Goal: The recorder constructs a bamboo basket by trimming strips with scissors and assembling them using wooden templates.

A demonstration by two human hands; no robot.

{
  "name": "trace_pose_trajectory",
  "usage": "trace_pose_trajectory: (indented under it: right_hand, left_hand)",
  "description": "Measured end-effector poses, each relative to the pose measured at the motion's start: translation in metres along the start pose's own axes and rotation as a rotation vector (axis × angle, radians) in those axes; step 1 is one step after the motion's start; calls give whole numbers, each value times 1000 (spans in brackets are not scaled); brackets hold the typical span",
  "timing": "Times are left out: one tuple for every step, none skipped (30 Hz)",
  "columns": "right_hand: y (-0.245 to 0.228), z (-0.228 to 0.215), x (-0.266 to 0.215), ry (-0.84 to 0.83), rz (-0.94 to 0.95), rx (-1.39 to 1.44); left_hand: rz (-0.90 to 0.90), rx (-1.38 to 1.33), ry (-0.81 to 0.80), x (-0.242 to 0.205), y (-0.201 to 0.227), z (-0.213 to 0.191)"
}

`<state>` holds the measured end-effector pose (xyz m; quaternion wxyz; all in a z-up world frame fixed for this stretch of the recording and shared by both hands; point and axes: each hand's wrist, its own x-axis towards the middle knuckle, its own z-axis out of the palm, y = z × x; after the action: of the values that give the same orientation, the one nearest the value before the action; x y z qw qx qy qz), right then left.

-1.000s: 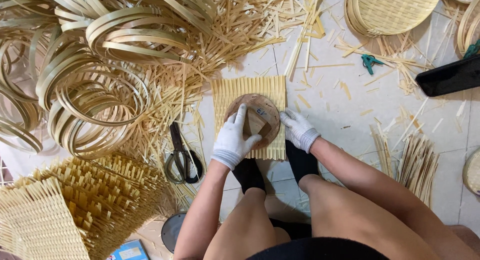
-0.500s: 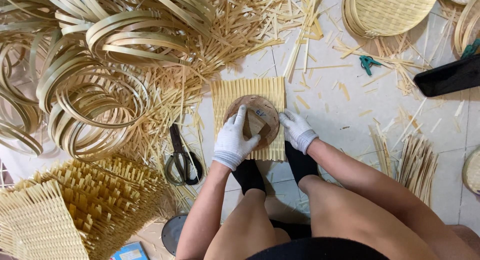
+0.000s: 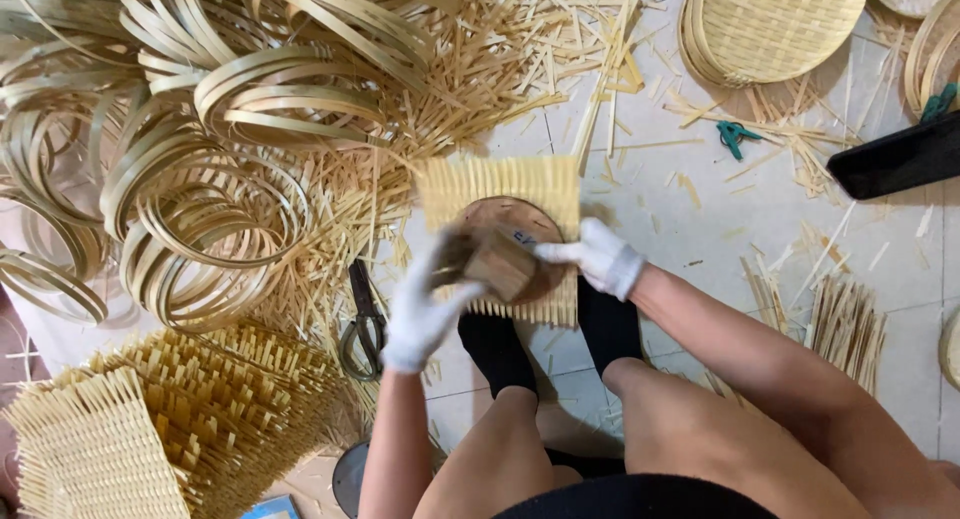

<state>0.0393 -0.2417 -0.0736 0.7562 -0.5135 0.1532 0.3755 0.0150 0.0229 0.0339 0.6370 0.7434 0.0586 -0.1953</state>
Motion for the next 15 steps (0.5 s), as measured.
trace_pose_trajectory:
  right_hand:
    - [-20,8,-14,2,-3,2]
    - [-40,15,-30,5,-136,-188]
    - [-59,23,-46,8,-268,-379]
    - [-64,25,-44,7,-273,-380]
    - [-69,27,-42,-15,-498,-629]
    - [-73,29,-40,-38,-723,-875]
    - [-70,25,-27,-40,-728,-874]
    - [-67,22,-14,-109,-985,-1062]
    - [-63,19,0,-182,-1244,-1246]
    - [-59,13,9,-186,-1245,-1241]
    - [-55,8,18,-231,-1344,-1352]
    - [-50,2,28,-273,-1442,-1465]
    - [-47,-7,30,-274,-1441,-1462]
    - [-45,-17,31,-310,-1425,-1507]
    - [-43,-28,31,-345,-1407,-1552]
  left_hand:
    - [2,2,-3,-7,-1,-15]
    - [55,166,312,-16,-2,-30]
    - [108,331,627,-25,-3,-44]
    - [113,332,629,-27,7,-53]
    - [180,113,812,-29,17,-61]
    - [246,-109,989,-32,27,-70]
    - [251,-107,991,-30,23,-71]
    - [286,111,863,-28,17,-73]
    - [316,325,727,-25,12,-76]
    - [313,329,730,-14,4,-64]
    - [290,515,515,-3,-4,-52]
    - [268,690,290,10,-14,-40]
    - [265,691,290,14,-21,-26]
    - [359,848,167,19,-28,-10]
    - [451,1001,39,25,-36,7]
